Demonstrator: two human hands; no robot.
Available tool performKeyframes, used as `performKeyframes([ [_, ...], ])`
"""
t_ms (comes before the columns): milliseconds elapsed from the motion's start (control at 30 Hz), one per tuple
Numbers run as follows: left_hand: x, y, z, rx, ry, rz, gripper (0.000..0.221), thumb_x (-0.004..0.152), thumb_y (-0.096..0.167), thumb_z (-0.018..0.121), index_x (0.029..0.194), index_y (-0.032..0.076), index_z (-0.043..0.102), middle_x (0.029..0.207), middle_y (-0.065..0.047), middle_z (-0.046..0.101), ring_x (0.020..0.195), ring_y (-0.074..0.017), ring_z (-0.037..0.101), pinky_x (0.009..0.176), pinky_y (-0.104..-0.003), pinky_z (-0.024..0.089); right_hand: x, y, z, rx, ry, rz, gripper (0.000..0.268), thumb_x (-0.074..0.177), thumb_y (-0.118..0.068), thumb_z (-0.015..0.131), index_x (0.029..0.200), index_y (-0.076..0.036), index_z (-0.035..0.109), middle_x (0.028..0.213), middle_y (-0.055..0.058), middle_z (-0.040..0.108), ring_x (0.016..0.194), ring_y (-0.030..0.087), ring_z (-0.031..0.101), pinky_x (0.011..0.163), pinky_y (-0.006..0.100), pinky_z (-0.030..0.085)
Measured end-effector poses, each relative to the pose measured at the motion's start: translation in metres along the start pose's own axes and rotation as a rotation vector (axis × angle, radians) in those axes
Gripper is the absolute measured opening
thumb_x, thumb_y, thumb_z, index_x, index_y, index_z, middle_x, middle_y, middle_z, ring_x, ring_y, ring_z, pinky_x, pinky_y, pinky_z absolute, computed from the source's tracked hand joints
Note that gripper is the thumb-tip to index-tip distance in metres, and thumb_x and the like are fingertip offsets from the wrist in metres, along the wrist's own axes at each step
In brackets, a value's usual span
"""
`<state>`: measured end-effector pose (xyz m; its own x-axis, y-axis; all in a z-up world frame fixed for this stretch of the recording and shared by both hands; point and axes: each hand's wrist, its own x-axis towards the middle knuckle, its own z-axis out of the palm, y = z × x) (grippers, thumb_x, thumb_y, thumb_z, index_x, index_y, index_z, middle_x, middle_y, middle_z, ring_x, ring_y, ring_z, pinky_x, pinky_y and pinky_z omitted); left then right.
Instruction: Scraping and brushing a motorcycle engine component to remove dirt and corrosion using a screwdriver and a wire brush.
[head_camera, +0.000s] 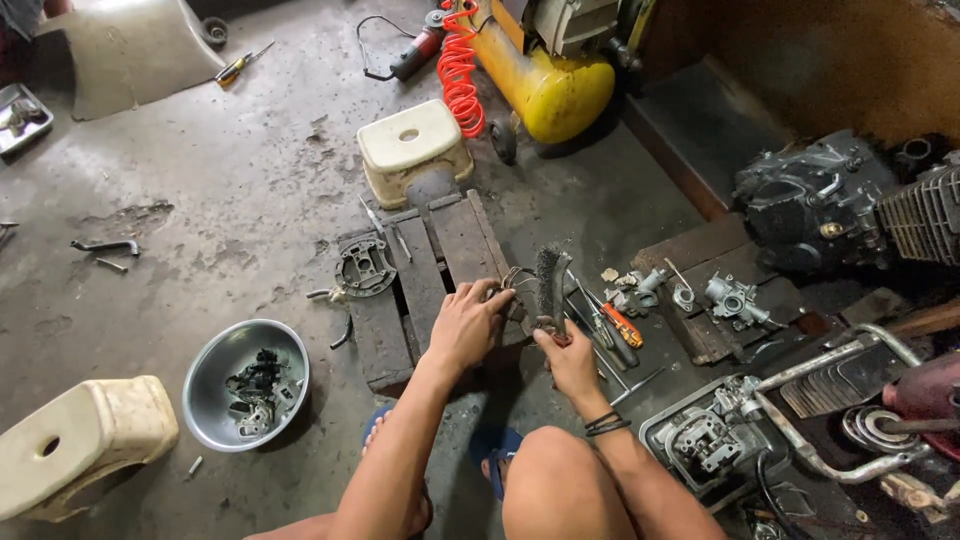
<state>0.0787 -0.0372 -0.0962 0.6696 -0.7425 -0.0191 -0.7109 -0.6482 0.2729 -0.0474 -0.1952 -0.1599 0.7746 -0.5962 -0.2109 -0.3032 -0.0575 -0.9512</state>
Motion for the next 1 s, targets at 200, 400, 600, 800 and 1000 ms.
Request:
performKeyframes([
  [200, 0.006, -0.005, 0.012, 0.176, 0.132, 0.102, 0.036, 0.095, 0.023, 0.059, 0.129, 0.035, 0.060, 0.128, 0.003, 0.058, 0.118, -0.0216, 0.059, 0.097, -0.037, 0.046, 0.011, 0.018, 0.001, 0.072, -0.002, 0.045, 0.025, 0.085, -0.023, 0.080, 0.108, -0.013, 0.079, 0.060, 0.012, 0.064, 0.042, 0.020, 0.059, 0.039, 0.034, 0.046],
  [400, 0.004, 0.000, 0.006, 0.079, 0.039, 0.143, 0.039, 0.091, 0.024, 0.067, 0.129, 0.035, 0.064, 0.127, 0.005, 0.060, 0.117, -0.0208, 0.061, 0.098, -0.041, 0.048, -0.008, 0.000, -0.004, 0.150, 0.002, 0.142, 0.023, 0.088, -0.024, 0.078, 0.108, -0.013, 0.079, 0.046, 0.013, 0.056, 0.031, 0.022, 0.052, 0.028, 0.031, 0.043],
  [600, -0.002, 0.008, -0.011, -0.087, 0.024, 0.152, 0.042, 0.093, 0.022, 0.065, 0.135, 0.025, 0.062, 0.132, -0.001, 0.062, 0.120, -0.0256, 0.061, 0.099, -0.044, 0.048, -0.005, -0.008, -0.002, 0.170, -0.010, 0.141, 0.028, 0.088, -0.025, 0.079, 0.112, -0.010, 0.077, 0.048, 0.017, 0.058, 0.030, 0.025, 0.053, 0.026, 0.035, 0.044],
  [800, -0.010, 0.008, -0.003, -0.127, 0.011, 0.146, 0.040, 0.095, 0.025, 0.062, 0.135, 0.027, 0.061, 0.137, 0.002, 0.060, 0.127, -0.0225, 0.056, 0.103, -0.044, 0.042, -0.003, 0.001, 0.002, 0.142, 0.016, 0.102, 0.029, 0.085, -0.029, 0.083, 0.103, -0.007, 0.077, 0.048, 0.017, 0.059, 0.035, 0.022, 0.056, 0.031, 0.033, 0.045],
  [1000, -0.013, 0.014, 0.011, -0.254, 0.130, 0.000, 0.046, 0.097, 0.038, 0.059, 0.143, 0.033, 0.057, 0.141, -0.002, 0.055, 0.131, -0.0256, 0.053, 0.105, -0.045, 0.042, 0.013, 0.028, 0.004, 0.161, 0.014, 0.062, 0.027, 0.088, -0.025, 0.081, 0.102, -0.004, 0.076, 0.050, 0.016, 0.059, 0.039, 0.022, 0.058, 0.031, 0.033, 0.045],
])
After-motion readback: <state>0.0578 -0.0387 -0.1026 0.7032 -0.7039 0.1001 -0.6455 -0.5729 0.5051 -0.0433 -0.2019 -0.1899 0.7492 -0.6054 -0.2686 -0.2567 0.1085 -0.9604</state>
